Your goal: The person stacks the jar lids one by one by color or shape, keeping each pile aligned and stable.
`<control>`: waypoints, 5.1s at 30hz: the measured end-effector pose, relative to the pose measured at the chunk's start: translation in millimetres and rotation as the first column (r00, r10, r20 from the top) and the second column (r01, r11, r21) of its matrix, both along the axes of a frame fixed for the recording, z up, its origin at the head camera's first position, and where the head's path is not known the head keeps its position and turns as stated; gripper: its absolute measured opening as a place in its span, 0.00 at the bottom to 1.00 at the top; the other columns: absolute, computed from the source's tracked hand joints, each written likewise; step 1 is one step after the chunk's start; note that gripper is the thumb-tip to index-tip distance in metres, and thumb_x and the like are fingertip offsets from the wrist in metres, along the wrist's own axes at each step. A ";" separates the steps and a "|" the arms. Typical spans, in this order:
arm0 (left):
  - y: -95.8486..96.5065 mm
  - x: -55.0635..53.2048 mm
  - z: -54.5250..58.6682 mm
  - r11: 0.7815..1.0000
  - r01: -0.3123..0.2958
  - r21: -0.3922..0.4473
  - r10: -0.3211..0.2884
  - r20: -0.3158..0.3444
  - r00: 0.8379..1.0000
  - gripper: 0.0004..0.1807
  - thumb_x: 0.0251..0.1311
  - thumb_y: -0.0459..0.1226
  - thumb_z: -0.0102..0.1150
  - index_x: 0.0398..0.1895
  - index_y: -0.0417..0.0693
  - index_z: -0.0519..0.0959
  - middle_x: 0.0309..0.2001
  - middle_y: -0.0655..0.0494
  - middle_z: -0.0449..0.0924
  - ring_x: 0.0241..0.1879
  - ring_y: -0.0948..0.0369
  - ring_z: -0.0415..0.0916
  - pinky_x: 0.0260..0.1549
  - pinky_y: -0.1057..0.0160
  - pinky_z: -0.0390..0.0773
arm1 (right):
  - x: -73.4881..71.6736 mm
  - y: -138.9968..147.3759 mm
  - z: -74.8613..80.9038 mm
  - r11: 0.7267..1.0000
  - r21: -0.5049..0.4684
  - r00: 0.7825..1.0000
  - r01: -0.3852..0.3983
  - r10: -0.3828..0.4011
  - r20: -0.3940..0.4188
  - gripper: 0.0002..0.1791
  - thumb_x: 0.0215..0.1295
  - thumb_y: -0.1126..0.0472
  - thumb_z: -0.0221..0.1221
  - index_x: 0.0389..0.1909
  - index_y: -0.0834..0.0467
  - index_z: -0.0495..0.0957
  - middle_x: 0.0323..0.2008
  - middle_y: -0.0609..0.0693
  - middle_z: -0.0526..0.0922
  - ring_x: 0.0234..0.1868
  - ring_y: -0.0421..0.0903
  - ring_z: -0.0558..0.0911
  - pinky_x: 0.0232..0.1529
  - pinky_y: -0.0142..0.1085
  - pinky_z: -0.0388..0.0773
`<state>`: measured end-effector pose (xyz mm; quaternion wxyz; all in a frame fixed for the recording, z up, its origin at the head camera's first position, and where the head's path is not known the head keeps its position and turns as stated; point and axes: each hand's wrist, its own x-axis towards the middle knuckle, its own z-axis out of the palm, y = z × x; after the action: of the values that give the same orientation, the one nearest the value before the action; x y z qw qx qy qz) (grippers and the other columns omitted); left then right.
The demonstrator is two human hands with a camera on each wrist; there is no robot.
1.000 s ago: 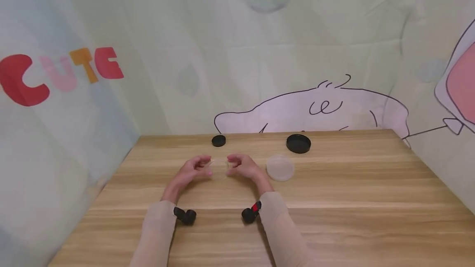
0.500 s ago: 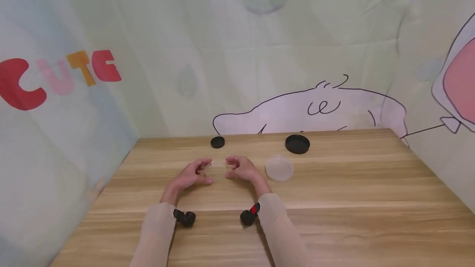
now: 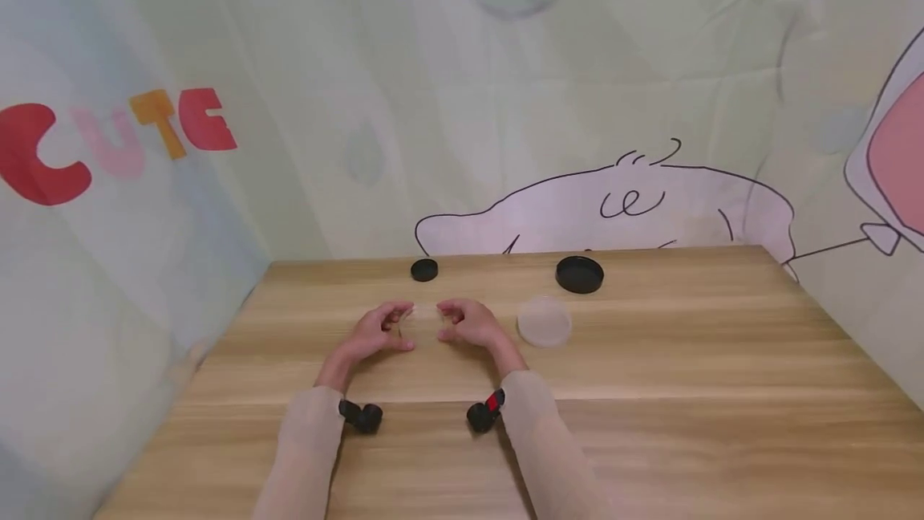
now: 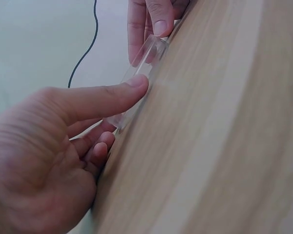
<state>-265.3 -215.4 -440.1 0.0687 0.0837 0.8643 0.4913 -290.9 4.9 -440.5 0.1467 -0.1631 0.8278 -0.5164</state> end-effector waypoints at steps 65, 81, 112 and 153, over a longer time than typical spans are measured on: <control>191.4 -18.7 -0.8 0.936 0.020 0.351 -0.051 0.079 0.996 0.37 0.50 0.31 0.70 0.66 0.42 0.70 0.68 0.44 0.66 0.63 0.49 0.66 0.64 0.48 0.66 | 2.7 190.4 16.0 0.998 -0.040 0.998 0.047 -0.045 0.054 0.35 0.64 0.60 0.61 0.70 0.66 0.61 0.72 0.67 0.60 0.73 0.66 0.57 0.72 0.62 0.49; 194.1 -15.9 -3.7 0.963 0.035 0.266 -0.060 0.087 0.994 0.38 0.54 0.36 0.68 0.70 0.45 0.66 0.68 0.44 0.65 0.66 0.48 0.64 0.68 0.48 0.64 | -1.9 192.5 7.0 0.999 -0.044 0.997 0.026 -0.023 0.074 0.37 0.64 0.62 0.60 0.71 0.68 0.58 0.70 0.70 0.61 0.72 0.66 0.60 0.72 0.62 0.49; 202.0 -22.2 -3.5 0.962 0.060 0.268 -0.079 0.060 0.995 0.40 0.55 0.38 0.68 0.71 0.40 0.63 0.66 0.44 0.69 0.58 0.52 0.69 0.56 0.55 0.73 | -2.2 203.0 7.2 0.990 -0.080 0.992 0.114 -0.109 0.061 0.34 0.66 0.62 0.58 0.70 0.68 0.59 0.69 0.69 0.63 0.70 0.66 0.63 0.73 0.60 0.51; 231.8 -122.2 7.3 0.967 0.254 -0.008 -0.253 0.059 0.966 0.29 0.58 0.29 0.62 0.65 0.39 0.70 0.66 0.44 0.73 0.67 0.49 0.68 0.68 0.52 0.65 | -45.7 230.7 10.5 0.952 0.040 0.952 0.302 -0.304 0.037 0.42 0.63 0.70 0.58 0.73 0.71 0.47 0.72 0.71 0.53 0.74 0.65 0.56 0.74 0.53 0.52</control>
<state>-387.4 16.3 -432.9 0.1564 0.1790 0.8479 0.4738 -336.6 235.5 -430.0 0.0862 -0.0205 0.8484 -0.5219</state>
